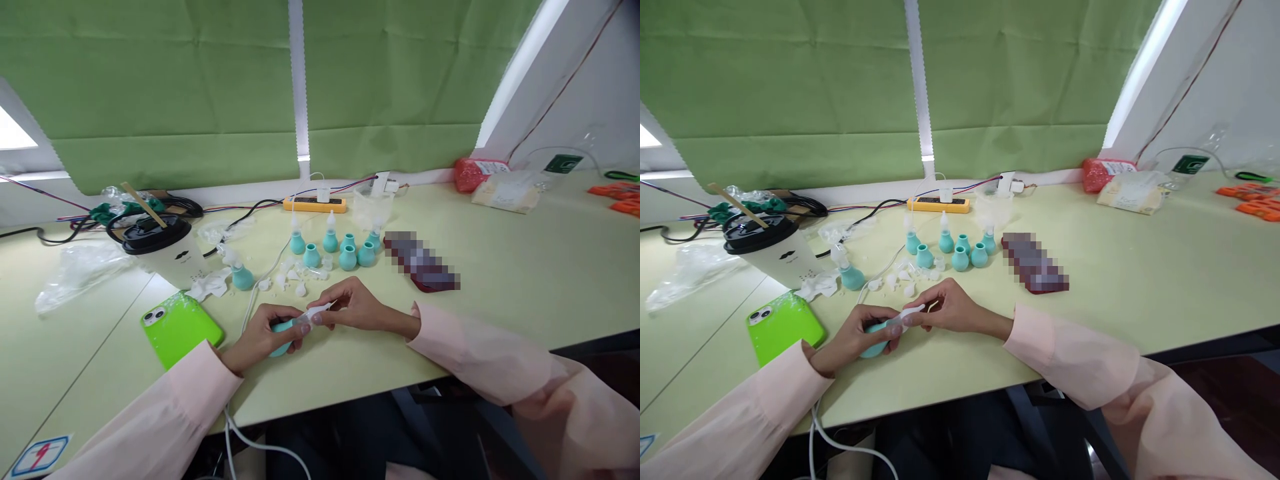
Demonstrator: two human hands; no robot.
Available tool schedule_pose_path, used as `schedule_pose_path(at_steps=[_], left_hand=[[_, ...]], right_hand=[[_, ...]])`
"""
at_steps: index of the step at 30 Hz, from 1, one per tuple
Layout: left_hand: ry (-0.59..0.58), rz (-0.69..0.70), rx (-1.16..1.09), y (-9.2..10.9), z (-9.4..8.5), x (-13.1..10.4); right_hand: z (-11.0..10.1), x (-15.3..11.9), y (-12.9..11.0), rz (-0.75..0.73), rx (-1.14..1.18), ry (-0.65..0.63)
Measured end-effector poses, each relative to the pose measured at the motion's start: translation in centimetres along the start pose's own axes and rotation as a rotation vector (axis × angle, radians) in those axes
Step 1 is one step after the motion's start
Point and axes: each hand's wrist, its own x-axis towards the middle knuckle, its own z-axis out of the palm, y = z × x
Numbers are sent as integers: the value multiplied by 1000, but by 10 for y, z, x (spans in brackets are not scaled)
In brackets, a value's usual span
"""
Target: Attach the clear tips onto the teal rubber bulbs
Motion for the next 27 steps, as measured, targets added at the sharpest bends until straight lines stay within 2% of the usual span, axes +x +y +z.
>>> schedule_pose_path(at_steps=[6, 9, 14, 18, 22, 27], left_hand=[[61, 126, 189, -1, 1, -3], [95, 149, 207, -3, 1, -2], [62, 63, 72, 0, -1, -1], [-23, 27, -36, 3, -3, 0], [-1, 40, -30, 3, -2, -1], [-49, 11, -147, 1, -4, 0]], right_hand=[[5, -2, -1, -56, -6, 63], [7, -1, 1, -11, 46, 86], [7, 0, 1, 100, 150, 91], [6, 0, -2, 63, 171, 130], [5, 0, -4, 45, 151, 127], [6, 1, 0, 10, 154, 202]])
